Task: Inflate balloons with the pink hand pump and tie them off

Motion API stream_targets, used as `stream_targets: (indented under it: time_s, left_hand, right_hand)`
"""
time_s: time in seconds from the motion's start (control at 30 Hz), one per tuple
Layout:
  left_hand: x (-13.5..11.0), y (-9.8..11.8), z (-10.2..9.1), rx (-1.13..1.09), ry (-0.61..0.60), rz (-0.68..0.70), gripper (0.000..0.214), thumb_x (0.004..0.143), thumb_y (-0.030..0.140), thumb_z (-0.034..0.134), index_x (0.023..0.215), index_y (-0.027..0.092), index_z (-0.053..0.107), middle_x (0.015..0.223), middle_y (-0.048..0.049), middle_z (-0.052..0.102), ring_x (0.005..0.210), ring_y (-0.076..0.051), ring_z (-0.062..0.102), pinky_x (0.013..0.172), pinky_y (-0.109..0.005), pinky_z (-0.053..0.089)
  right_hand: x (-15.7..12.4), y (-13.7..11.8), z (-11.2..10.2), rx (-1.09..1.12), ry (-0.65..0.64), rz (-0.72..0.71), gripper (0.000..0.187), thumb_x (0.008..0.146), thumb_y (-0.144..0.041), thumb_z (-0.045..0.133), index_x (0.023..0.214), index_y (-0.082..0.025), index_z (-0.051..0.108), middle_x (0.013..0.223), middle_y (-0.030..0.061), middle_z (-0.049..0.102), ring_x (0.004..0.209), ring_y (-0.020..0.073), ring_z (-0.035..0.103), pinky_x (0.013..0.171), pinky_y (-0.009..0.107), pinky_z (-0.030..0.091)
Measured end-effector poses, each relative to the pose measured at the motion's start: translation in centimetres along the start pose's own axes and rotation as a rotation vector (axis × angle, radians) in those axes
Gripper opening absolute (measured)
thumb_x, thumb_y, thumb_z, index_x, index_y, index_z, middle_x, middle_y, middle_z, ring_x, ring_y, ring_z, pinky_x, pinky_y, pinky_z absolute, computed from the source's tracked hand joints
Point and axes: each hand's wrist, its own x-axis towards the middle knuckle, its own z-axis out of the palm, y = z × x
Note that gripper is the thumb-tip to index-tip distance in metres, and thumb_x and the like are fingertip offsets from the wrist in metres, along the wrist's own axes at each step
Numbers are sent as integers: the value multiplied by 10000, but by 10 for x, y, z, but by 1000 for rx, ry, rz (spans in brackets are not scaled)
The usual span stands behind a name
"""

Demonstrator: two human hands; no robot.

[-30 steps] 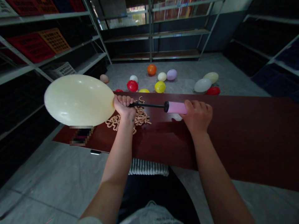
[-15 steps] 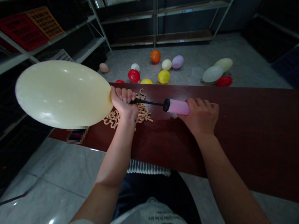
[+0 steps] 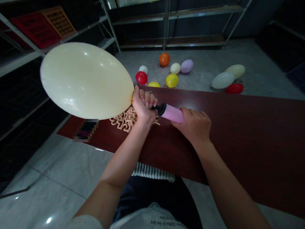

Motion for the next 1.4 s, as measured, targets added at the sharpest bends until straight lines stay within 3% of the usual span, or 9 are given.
stream_targets:
  time_s: [0.17, 0.33, 0.6, 0.9, 1.2, 1.4]
  left_hand:
    - [3, 4, -1, -61, -39, 22, 543, 1017, 331, 366, 517, 197, 200, 413, 66, 140, 338, -80, 157, 377, -253, 187]
    - [12, 1, -7, -112, -84, 22, 542, 1011, 320, 375, 509, 197, 214, 400, 67, 136, 340, -83, 137, 380, -260, 171]
    - [28, 11, -17, -208, -32, 11, 532, 1008, 289, 365, 519, 188, 182, 377, 67, 162, 329, -71, 161, 387, -240, 169]
    - [31, 25, -21, -212, 21, 50, 520, 999, 282, 392, 550, 184, 150, 393, 77, 158, 333, -63, 176, 394, -216, 185]
    - [20, 23, -12, -168, 36, 89, 525, 1017, 278, 355, 543, 178, 152, 388, 72, 165, 334, -61, 154, 389, -219, 176]
    - [7, 7, -3, -82, -28, 55, 583, 1010, 409, 397, 527, 186, 158, 386, 71, 154, 325, -64, 149, 374, -232, 184]
  right_hand:
    - [3, -1, -1, -4, 45, 19, 303, 843, -468, 524, 912, -187, 612, 792, 84, 683, 700, 199, 569, 664, 326, 227]
    - [0, 8, -1, -52, 25, -2, 318, 856, -436, 527, 1018, -177, 616, 861, 116, 691, 749, 222, 575, 688, 333, 248]
    - [-5, 35, -2, -126, 38, 40, 276, 822, -373, 570, 1032, -202, 621, 913, 131, 691, 836, 257, 550, 742, 371, 251]
    - [-7, 71, -1, -136, 195, 100, 252, 799, -290, 544, 1035, -261, 629, 979, 129, 694, 907, 295, 549, 793, 395, 316]
    - [-9, 53, -1, -174, 63, 47, 224, 778, -394, 613, 933, -233, 610, 857, 102, 683, 819, 277, 586, 735, 365, 345]
    - [-4, 21, -6, -76, -20, 6, 245, 744, -389, 641, 896, -198, 616, 832, 86, 698, 774, 253, 619, 695, 336, 328]
